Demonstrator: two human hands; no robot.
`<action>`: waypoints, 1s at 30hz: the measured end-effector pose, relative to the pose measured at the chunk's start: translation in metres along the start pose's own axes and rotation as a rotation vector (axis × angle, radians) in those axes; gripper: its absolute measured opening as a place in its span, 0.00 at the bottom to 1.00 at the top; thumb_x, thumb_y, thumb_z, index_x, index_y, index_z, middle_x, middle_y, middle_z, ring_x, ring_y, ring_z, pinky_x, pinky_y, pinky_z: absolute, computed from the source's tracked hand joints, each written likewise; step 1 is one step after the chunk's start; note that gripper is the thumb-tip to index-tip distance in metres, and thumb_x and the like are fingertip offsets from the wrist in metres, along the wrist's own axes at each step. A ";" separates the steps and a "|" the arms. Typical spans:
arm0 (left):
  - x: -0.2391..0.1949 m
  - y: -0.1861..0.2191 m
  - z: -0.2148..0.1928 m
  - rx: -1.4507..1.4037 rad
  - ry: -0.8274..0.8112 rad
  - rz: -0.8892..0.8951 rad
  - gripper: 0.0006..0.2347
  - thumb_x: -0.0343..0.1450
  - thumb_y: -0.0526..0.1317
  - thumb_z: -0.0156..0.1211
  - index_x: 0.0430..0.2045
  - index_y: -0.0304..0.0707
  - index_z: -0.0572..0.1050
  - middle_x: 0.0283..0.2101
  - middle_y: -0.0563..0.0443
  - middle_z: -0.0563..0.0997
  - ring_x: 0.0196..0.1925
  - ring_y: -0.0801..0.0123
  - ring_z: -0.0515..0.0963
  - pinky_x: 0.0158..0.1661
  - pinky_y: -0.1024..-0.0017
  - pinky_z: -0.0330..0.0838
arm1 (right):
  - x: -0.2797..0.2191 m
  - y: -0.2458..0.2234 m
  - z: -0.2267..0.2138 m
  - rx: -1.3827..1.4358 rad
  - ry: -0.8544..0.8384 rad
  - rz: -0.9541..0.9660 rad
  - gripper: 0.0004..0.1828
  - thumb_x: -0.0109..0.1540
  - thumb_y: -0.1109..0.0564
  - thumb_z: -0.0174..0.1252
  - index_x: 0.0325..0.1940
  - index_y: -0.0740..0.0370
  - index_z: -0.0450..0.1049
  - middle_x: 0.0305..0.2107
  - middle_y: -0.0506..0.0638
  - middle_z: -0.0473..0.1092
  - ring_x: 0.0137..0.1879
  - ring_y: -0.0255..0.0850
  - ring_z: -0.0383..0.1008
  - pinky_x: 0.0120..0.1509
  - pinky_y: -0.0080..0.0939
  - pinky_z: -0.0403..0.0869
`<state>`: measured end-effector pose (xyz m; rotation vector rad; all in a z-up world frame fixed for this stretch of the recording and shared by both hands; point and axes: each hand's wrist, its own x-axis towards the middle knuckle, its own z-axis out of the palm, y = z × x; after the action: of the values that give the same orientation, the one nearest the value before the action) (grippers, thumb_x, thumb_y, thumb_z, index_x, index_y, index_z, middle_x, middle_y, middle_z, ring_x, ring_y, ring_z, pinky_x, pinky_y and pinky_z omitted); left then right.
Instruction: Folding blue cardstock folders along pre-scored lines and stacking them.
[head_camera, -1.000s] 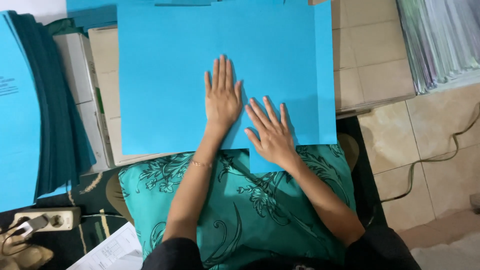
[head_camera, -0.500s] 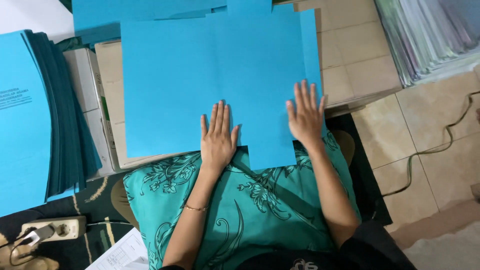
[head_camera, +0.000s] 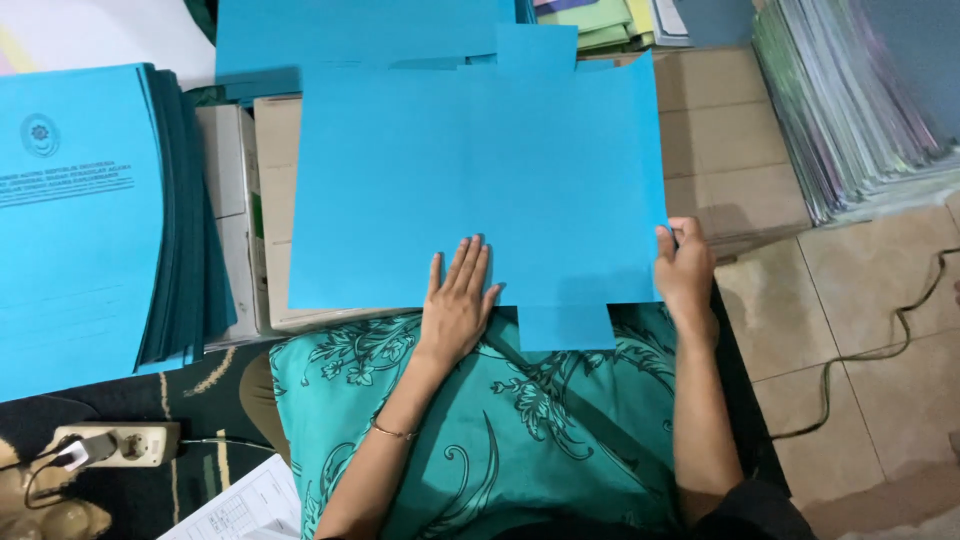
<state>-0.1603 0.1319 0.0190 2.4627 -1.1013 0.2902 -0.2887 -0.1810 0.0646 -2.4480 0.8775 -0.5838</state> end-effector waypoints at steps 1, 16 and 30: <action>0.001 0.000 -0.001 0.001 0.003 -0.005 0.26 0.80 0.55 0.37 0.72 0.43 0.59 0.76 0.49 0.58 0.78 0.63 0.54 0.74 0.49 0.39 | 0.001 -0.007 -0.006 0.000 -0.002 -0.005 0.12 0.73 0.53 0.54 0.55 0.63 0.73 0.45 0.70 0.76 0.54 0.70 0.74 0.54 0.69 0.69; 0.114 -0.037 -0.030 -0.237 0.070 -0.116 0.26 0.80 0.52 0.44 0.72 0.39 0.58 0.78 0.42 0.52 0.80 0.54 0.49 0.71 0.40 0.42 | 0.171 -0.077 0.076 0.941 0.071 -0.056 0.13 0.71 0.55 0.62 0.59 0.54 0.71 0.38 0.46 0.75 0.43 0.30 0.75 0.52 0.32 0.75; 0.269 -0.152 -0.006 -0.093 0.197 -0.184 0.22 0.80 0.49 0.41 0.64 0.31 0.67 0.70 0.40 0.66 0.75 0.49 0.57 0.69 0.38 0.46 | 0.397 -0.135 0.244 1.042 -0.066 0.154 0.14 0.66 0.56 0.57 0.55 0.59 0.76 0.47 0.47 0.76 0.52 0.36 0.75 0.61 0.38 0.73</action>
<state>0.1318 0.0472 0.0746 2.3736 -0.7840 0.4048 0.1839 -0.2855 0.0359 -1.4337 0.5151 -0.6701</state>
